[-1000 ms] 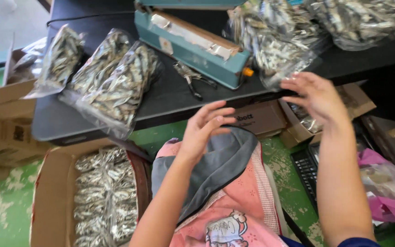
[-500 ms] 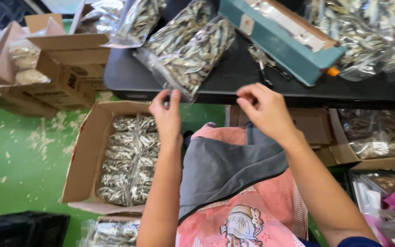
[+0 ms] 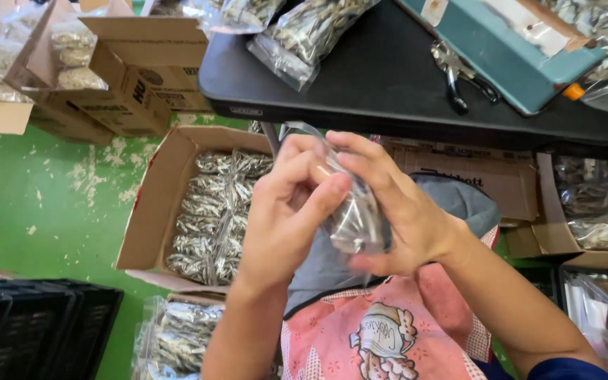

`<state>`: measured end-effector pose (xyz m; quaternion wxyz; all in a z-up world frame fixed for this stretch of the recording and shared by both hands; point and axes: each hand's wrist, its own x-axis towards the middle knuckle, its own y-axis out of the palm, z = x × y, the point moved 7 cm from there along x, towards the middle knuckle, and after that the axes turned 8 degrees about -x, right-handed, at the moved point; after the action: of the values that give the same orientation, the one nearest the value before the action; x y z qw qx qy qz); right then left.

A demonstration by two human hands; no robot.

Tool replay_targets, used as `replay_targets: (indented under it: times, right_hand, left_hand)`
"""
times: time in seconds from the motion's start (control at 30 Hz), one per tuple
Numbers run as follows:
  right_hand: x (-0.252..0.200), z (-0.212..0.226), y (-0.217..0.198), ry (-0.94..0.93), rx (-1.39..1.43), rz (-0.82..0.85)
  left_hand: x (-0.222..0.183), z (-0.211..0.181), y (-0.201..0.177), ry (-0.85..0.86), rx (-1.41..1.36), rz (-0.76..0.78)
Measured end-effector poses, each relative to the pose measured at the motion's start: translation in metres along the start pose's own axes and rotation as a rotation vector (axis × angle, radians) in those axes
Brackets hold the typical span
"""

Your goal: The person packages small dried fish by placing them into plastic bags and using a heat sealer to seal the bags.

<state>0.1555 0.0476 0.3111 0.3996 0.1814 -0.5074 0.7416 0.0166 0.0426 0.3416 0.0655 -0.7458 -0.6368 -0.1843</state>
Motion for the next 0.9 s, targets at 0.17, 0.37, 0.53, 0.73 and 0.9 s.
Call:
replay_targets:
  times: [0.17, 0.37, 0.53, 0.73, 0.9]
  right_hand:
    - [-0.024, -0.016, 0.019, 0.158, 0.074, 0.276]
    - [-0.023, -0.019, 0.023, 0.024, -0.313, 0.106]
    - [-0.037, -0.038, 0.035, 0.005, -0.487, 0.078]
    - [-0.044, -0.047, 0.053, -0.008, -0.572, 0.145]
    - [-0.044, -0.045, 0.065, -0.055, -0.565, 0.105]
  left_hand:
    - [-0.006, 0.075, -0.021, -0.265, -0.162, 0.223]
    - [-0.011, 0.139, -0.031, -0.397, -0.206, 0.304]
    - [-0.023, 0.201, -0.042, -0.462, -0.155, 0.114]
    - [-0.034, 0.205, -0.043, -0.47, -0.121, -0.035]
    - [-0.038, 0.172, -0.045, -0.414, 0.049, -0.117]
